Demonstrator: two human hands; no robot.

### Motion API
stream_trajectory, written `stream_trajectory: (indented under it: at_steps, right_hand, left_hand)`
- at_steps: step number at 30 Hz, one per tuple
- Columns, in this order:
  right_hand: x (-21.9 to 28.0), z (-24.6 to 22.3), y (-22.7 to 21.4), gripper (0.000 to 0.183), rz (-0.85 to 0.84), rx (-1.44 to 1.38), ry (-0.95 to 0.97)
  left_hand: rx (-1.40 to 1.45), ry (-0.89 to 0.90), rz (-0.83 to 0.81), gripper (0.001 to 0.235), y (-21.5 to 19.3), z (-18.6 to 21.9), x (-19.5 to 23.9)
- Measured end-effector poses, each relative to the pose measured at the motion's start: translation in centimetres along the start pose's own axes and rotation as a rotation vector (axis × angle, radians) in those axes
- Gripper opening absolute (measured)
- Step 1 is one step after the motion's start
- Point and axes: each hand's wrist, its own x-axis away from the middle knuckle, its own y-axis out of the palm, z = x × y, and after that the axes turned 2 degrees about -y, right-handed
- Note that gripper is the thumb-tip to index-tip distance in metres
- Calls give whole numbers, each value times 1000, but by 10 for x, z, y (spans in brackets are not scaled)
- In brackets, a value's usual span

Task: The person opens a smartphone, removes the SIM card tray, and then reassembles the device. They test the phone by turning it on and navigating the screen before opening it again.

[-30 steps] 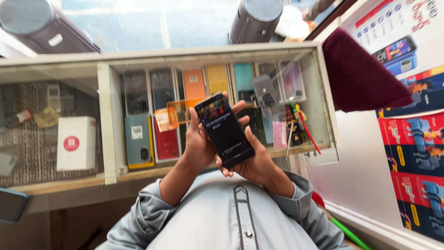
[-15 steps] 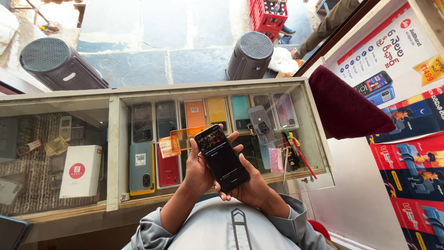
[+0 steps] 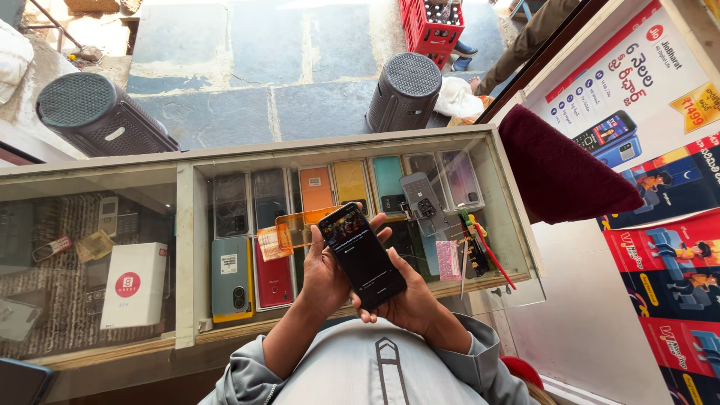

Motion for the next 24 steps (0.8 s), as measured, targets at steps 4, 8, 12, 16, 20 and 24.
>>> stream_trajectory:
  at_steps: [4,8,12,16,20,24]
  right_hand:
    - [1,7,-17,82,142,170,-49]
    - [3,13,-23,77,249,314,-141]
    - [4,10,-16,72,266,261,-165]
    - [1,3,-4,67,286,274,-166]
    - [3,1,8,63,201,389,-211]
    - [5,-3,15,66,171,355,-204]
  left_hand:
    - [12,10,127,91,-22,0,-1]
    - [-340,29,212,68,-37,-4,0]
    - [-559,74,202,72,-33,-13,10]
    - [-620,123,200,82,-21,-7,17]
    - [-703,146,187,83,-12,1,23]
    - [-742,173,147,86,-7,4,24]
